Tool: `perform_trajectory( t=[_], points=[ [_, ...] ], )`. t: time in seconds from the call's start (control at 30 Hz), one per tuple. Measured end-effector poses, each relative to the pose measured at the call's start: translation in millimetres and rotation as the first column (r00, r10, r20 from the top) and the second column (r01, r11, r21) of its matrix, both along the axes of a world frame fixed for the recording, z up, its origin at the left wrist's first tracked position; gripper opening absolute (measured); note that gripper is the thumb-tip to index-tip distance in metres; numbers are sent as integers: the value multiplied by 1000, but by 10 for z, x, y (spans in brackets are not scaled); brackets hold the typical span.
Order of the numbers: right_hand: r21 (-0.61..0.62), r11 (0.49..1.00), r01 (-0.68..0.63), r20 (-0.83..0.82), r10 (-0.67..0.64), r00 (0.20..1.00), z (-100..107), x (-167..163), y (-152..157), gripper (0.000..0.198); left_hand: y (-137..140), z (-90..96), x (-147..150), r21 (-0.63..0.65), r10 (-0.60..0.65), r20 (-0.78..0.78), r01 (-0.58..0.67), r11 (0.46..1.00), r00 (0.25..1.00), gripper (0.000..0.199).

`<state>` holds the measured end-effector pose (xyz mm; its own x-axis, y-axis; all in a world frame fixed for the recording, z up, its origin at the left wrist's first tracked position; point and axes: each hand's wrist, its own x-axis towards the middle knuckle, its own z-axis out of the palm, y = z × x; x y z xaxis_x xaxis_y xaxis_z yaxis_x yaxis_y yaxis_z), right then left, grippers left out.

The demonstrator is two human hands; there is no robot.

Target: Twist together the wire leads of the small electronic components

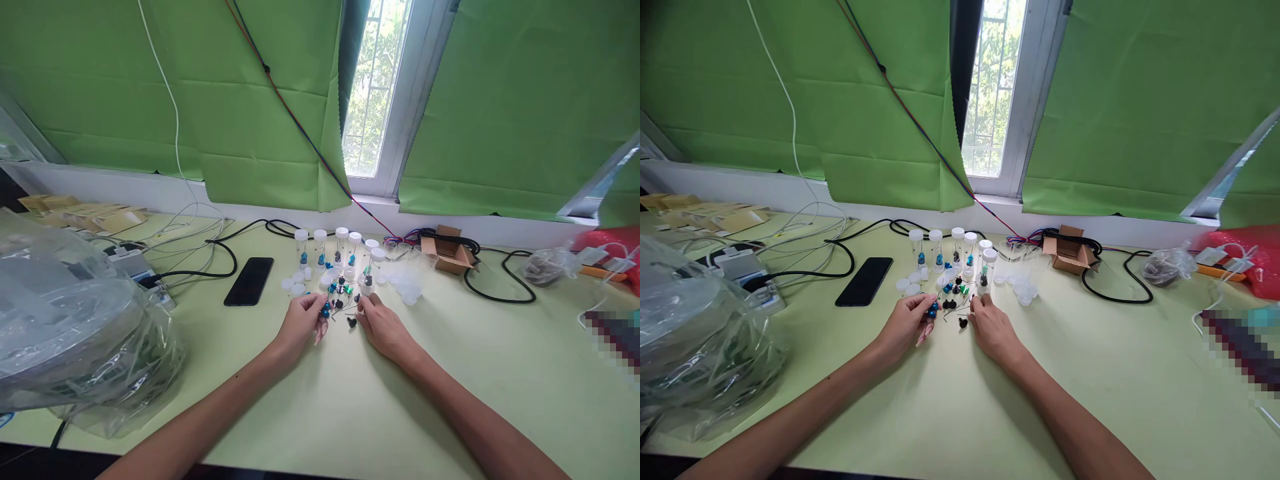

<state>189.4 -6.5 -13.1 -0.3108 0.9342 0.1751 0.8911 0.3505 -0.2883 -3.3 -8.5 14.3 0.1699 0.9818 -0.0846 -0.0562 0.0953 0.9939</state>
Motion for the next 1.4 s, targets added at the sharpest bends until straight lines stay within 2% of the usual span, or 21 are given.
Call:
perform_trajectory(
  t=[0.2, 0.57, 0.87, 1.0, 1.13, 1.4],
  points=[
    [-7, 1000, 5, 30, -4, 1000, 1, -2, 5, 5, -2, 3, 0, -9, -3, 4, 3, 1000, 1000, 34],
    [64, 998, -19, 183, 7, 983, 31, -57, -3, 5, 7, -17, -3, -9, -7, 4, 7, 1000, 1000, 35],
    [70, 997, -28, 147, 18, 989, 18, -41, 10, 7, 28, -45, -25, -16, -19, -11, 19, 1000, 1000, 36],
    [76, 997, -10, 65, 5, 998, 31, -37, -5, 9, 40, -62, -40, -17, -28, -17, 28, 999, 999, 36],
    [107, 994, 2, -109, 10, 994, 24, -27, -2, 10, 37, -55, -31, -22, -20, 0, 20, 1000, 1000, 35],
    [175, 984, 21, -439, 59, 897, 17, -46, -17, 12, 28, -56, -16, -24, -15, 9, 15, 1000, 1000, 36]
  ],
)
